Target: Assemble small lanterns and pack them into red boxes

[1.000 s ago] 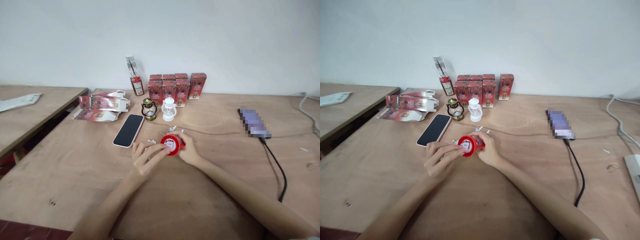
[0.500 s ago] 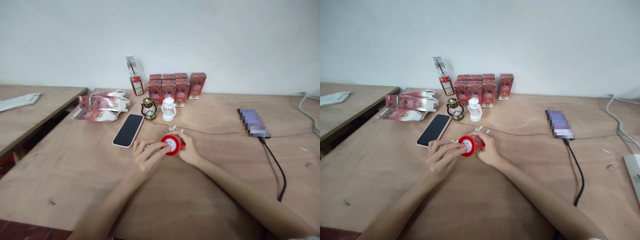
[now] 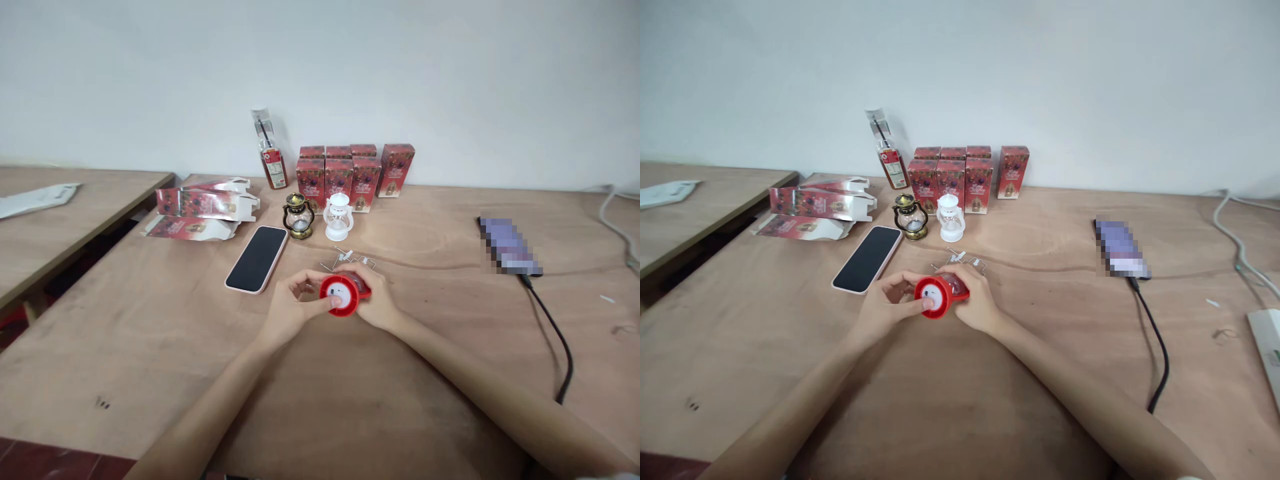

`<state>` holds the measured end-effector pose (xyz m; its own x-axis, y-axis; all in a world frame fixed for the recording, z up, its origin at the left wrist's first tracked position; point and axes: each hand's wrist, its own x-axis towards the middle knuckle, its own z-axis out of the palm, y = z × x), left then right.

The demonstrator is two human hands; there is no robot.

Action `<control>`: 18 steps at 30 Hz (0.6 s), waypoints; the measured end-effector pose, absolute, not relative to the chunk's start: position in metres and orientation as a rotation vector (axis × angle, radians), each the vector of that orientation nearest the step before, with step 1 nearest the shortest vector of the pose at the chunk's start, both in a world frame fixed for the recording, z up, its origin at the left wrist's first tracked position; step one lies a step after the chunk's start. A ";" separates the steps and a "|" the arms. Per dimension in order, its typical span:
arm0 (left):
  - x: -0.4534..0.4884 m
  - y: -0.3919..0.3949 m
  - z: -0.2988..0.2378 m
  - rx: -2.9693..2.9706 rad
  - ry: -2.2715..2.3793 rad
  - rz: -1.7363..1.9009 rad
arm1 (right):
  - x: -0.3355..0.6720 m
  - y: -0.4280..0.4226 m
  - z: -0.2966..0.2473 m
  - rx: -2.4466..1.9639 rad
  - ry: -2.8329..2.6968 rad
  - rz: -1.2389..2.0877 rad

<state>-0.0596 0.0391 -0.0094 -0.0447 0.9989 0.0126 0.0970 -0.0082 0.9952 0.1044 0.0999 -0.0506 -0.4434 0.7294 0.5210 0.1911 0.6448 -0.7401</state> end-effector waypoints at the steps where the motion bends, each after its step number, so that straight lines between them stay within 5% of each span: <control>1: -0.059 0.039 -0.009 1.182 1.271 1.205 | 0.104 0.100 -0.051 -0.717 -1.974 0.744; 18: -0.052 0.034 -0.013 0.847 1.005 1.235 | 0.104 0.099 -0.055 -0.746 -1.937 0.636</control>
<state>-0.0525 0.0342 -0.0134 0.0409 0.9883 -0.1467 -0.3438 0.1518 0.9267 0.1041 0.0994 -0.0551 -0.3804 0.7212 0.5790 0.2379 0.6813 -0.6923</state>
